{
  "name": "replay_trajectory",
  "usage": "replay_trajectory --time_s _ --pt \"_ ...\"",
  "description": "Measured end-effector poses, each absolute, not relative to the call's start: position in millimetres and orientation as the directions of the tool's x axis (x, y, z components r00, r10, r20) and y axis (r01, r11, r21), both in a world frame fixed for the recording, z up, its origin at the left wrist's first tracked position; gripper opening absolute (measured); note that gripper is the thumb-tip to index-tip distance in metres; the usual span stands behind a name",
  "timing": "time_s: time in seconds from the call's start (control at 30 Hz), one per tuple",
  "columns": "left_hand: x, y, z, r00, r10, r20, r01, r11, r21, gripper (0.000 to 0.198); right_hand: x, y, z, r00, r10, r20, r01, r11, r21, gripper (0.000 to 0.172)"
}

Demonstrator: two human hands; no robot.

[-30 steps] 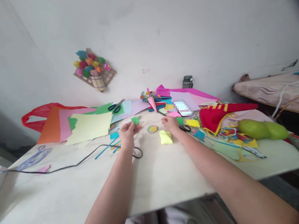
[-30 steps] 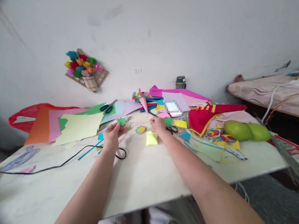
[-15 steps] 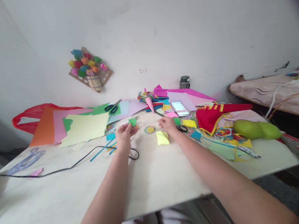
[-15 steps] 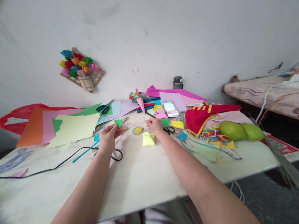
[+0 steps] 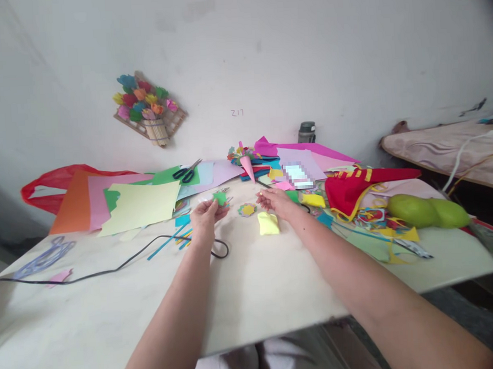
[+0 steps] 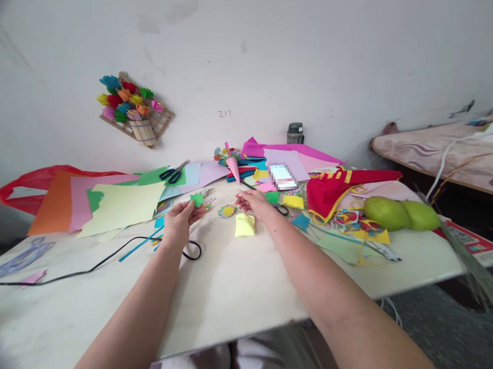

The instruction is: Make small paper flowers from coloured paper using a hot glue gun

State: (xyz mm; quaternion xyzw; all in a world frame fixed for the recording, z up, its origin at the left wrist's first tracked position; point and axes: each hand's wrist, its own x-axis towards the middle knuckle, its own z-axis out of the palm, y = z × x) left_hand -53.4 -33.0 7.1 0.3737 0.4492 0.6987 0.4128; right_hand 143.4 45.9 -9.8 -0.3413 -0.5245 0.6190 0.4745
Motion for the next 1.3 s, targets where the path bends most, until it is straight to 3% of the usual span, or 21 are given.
replay_trajectory --time_s 0.27,0.47,0.6,0.93,1.3 --pt "-54 -33 6 -0.365 0.920 0.143 -0.252 -0.245 0.936 0.027 142 50 -13 -0.295 0.952 0.085 -0.329 -0.018 -0.944 0.006" --pt "-55 -34 5 -0.369 0.919 0.137 -0.264 -0.245 0.933 0.025 140 52 -15 -0.255 0.966 0.051 -0.322 -0.035 -0.946 0.011" --pt "-58 -32 4 -0.382 0.913 0.141 -0.288 -0.263 0.921 0.024 139 52 -15 -0.242 0.967 0.080 -0.302 0.003 -0.953 0.003" --pt "-83 -36 17 -0.558 0.817 0.148 -0.349 -0.393 0.850 0.017 138 48 -15 -0.168 0.968 0.187 -0.085 0.175 -0.981 0.028" --pt "-88 -37 17 -0.578 0.804 0.138 -0.370 -0.409 0.834 0.017 139 51 -8 -0.097 0.984 0.149 0.126 0.161 -0.979 0.013"
